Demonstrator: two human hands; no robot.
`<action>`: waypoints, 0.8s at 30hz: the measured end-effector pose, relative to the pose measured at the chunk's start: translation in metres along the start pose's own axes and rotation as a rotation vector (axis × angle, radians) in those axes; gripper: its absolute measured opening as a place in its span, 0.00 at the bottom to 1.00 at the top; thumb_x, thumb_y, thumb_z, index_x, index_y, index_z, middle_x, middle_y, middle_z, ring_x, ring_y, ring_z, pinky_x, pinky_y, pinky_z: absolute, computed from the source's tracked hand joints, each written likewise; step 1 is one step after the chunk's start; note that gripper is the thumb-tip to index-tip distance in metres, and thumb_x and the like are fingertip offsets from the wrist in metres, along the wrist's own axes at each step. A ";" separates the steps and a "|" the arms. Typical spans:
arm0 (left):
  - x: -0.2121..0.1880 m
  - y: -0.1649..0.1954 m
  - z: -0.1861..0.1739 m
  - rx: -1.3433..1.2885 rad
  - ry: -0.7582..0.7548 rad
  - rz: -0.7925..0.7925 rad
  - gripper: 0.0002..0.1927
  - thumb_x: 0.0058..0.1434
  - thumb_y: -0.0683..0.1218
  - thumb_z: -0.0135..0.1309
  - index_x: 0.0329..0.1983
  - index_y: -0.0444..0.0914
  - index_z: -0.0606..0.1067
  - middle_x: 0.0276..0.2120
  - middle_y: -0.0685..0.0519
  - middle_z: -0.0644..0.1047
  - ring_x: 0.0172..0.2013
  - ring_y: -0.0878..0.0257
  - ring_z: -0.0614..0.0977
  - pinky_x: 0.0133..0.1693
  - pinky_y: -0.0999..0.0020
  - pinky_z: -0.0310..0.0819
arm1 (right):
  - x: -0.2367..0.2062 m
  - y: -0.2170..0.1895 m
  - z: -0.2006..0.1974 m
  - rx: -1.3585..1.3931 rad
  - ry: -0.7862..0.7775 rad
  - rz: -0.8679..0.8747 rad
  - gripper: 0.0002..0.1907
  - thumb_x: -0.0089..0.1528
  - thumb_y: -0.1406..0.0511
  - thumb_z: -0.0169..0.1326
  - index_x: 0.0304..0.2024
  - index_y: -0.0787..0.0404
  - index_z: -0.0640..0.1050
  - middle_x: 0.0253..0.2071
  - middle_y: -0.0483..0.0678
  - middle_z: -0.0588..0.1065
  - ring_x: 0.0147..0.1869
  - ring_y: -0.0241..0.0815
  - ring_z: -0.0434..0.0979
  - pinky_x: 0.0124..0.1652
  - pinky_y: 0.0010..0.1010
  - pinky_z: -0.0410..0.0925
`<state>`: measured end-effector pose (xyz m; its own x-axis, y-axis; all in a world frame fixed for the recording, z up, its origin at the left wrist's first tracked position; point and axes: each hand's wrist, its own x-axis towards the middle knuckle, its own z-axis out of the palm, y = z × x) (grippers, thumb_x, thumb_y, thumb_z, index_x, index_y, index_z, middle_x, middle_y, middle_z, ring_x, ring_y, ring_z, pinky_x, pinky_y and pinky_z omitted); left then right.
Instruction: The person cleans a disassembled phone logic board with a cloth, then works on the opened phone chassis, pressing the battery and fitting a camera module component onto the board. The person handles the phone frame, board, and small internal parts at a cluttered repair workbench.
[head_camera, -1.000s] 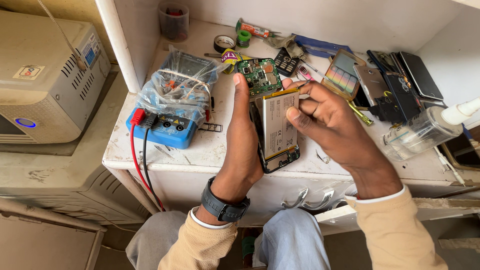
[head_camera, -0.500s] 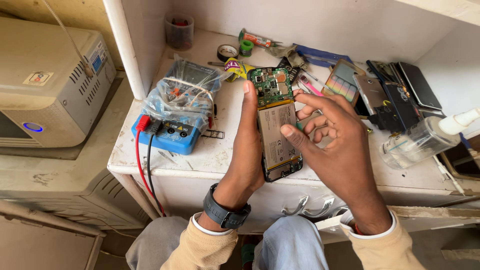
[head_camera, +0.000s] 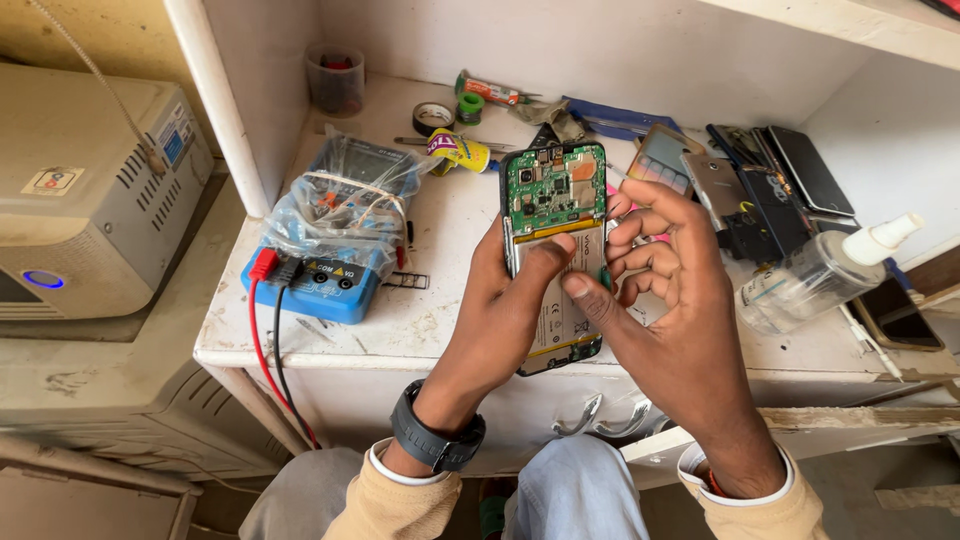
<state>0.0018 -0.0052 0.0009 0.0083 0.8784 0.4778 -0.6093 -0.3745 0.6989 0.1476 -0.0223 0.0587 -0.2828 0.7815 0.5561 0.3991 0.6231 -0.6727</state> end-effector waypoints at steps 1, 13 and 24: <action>-0.001 0.001 0.000 0.020 -0.009 0.006 0.17 0.72 0.41 0.45 0.61 0.32 0.69 0.49 0.50 0.78 0.47 0.67 0.79 0.50 0.68 0.77 | -0.001 0.000 -0.001 0.005 -0.001 -0.005 0.40 0.60 0.70 0.66 0.71 0.61 0.61 0.50 0.46 0.68 0.45 0.31 0.72 0.40 0.21 0.68; -0.001 0.003 -0.001 0.039 -0.010 -0.037 0.16 0.72 0.43 0.48 0.60 0.31 0.71 0.48 0.50 0.79 0.46 0.67 0.79 0.50 0.68 0.76 | -0.004 -0.008 -0.005 -0.078 0.002 -0.034 0.36 0.60 0.70 0.66 0.68 0.61 0.65 0.50 0.46 0.69 0.44 0.31 0.71 0.39 0.21 0.67; -0.001 0.003 -0.002 0.040 -0.039 -0.036 0.16 0.73 0.44 0.48 0.59 0.31 0.71 0.49 0.49 0.80 0.47 0.66 0.79 0.51 0.67 0.77 | -0.007 -0.005 -0.006 -0.027 0.035 -0.030 0.23 0.64 0.68 0.62 0.58 0.64 0.68 0.52 0.47 0.73 0.46 0.31 0.77 0.39 0.22 0.70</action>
<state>-0.0016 -0.0065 0.0010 0.0608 0.8796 0.4719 -0.5762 -0.3551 0.7362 0.1528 -0.0307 0.0611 -0.2648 0.7609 0.5924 0.4143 0.6445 -0.6427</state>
